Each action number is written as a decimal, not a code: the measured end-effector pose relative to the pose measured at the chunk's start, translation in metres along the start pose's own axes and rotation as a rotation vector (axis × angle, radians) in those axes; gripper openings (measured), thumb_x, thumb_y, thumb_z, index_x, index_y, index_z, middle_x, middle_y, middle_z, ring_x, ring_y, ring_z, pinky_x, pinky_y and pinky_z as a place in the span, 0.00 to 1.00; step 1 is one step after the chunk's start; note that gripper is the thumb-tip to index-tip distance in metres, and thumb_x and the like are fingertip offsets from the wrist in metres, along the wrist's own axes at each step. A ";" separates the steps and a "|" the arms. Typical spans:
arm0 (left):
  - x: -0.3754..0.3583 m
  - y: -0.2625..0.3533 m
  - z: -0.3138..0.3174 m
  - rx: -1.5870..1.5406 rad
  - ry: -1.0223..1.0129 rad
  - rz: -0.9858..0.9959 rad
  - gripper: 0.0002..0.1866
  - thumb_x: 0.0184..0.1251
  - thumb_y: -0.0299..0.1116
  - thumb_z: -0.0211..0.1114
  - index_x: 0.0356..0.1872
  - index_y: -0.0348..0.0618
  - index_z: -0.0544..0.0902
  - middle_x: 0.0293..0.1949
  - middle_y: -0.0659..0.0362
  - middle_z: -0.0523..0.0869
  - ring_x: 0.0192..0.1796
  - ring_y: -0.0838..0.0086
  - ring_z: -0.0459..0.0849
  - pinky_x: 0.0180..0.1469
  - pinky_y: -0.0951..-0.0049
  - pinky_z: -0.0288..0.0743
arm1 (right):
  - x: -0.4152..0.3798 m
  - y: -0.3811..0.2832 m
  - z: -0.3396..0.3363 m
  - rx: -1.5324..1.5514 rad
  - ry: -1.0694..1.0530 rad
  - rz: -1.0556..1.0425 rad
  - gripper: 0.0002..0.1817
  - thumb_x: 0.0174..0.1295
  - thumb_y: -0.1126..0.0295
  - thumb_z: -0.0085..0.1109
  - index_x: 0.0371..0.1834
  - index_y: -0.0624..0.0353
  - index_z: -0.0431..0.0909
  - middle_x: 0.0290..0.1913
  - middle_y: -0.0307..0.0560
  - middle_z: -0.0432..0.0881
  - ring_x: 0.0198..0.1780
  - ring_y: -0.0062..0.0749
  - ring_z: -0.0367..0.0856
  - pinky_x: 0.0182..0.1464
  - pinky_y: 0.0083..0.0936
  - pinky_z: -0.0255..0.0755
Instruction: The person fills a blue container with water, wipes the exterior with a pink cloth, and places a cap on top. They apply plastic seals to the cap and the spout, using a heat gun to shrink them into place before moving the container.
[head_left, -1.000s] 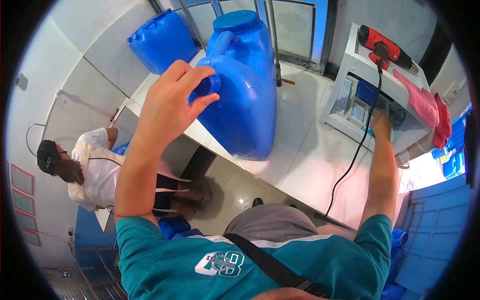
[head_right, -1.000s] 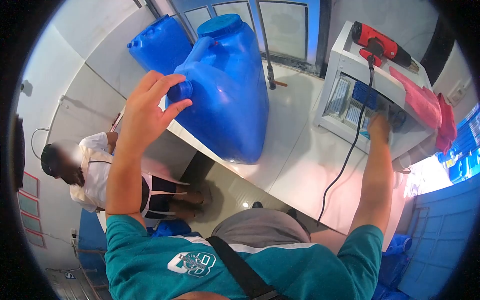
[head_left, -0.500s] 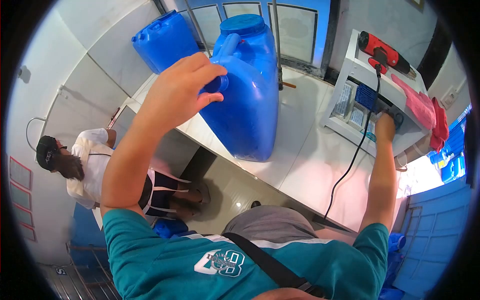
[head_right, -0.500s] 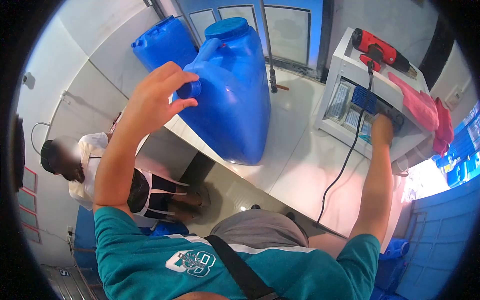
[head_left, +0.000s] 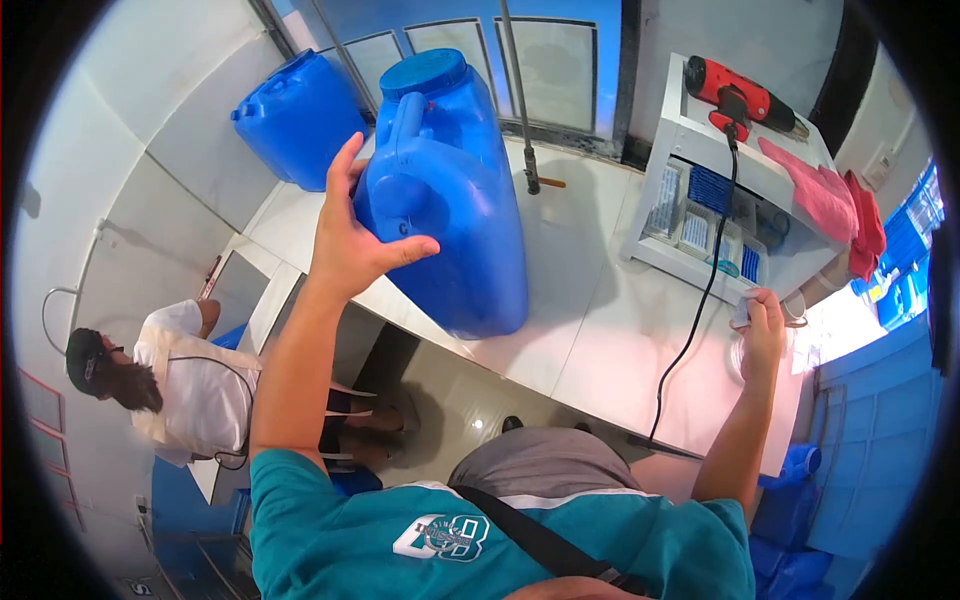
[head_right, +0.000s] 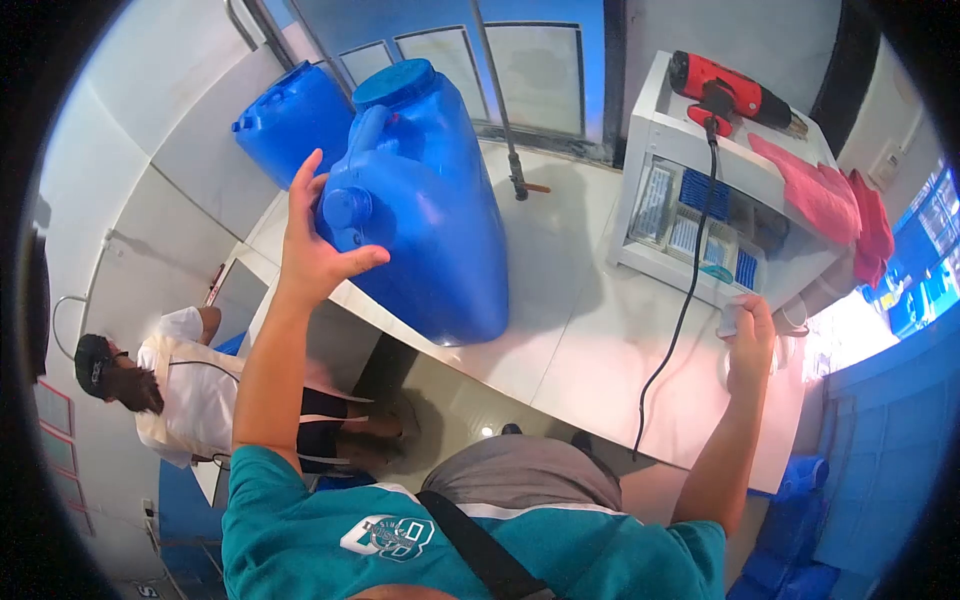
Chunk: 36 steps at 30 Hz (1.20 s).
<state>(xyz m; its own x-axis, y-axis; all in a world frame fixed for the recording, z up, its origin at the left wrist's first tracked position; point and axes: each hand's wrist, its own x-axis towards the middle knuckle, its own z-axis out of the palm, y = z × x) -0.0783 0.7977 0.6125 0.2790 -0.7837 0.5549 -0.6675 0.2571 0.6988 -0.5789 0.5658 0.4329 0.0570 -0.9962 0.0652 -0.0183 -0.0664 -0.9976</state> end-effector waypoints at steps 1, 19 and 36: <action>0.006 -0.004 0.002 0.037 0.007 0.036 0.71 0.30 0.44 0.92 0.79 0.48 0.53 0.61 0.52 0.75 0.64 0.62 0.77 0.67 0.61 0.73 | -0.013 -0.016 0.013 0.023 -0.013 -0.060 0.09 0.68 0.71 0.49 0.46 0.59 0.78 0.36 0.34 0.76 0.36 0.18 0.71 0.36 0.21 0.69; -0.048 0.047 0.159 -0.635 -0.222 -0.283 0.28 0.76 0.39 0.62 0.71 0.42 0.67 0.57 0.54 0.80 0.57 0.71 0.80 0.58 0.67 0.73 | -0.087 -0.135 0.198 0.137 -0.489 -0.284 0.07 0.69 0.76 0.62 0.47 0.64 0.77 0.40 0.44 0.85 0.42 0.25 0.83 0.45 0.23 0.76; -0.067 0.030 0.164 -0.863 -0.084 -0.533 0.10 0.74 0.31 0.66 0.49 0.37 0.79 0.38 0.62 0.87 0.39 0.83 0.84 0.45 0.78 0.79 | -0.106 -0.117 0.189 -0.657 -0.373 -1.112 0.18 0.47 0.79 0.73 0.41 0.51 0.82 0.53 0.39 0.81 0.54 0.40 0.77 0.59 0.40 0.71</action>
<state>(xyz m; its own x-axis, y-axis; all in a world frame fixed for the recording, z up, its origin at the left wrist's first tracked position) -0.2301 0.7649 0.5218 0.3231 -0.9441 0.0661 0.2650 0.1573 0.9513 -0.3940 0.6899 0.5387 0.6193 -0.3293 0.7128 -0.2509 -0.9432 -0.2178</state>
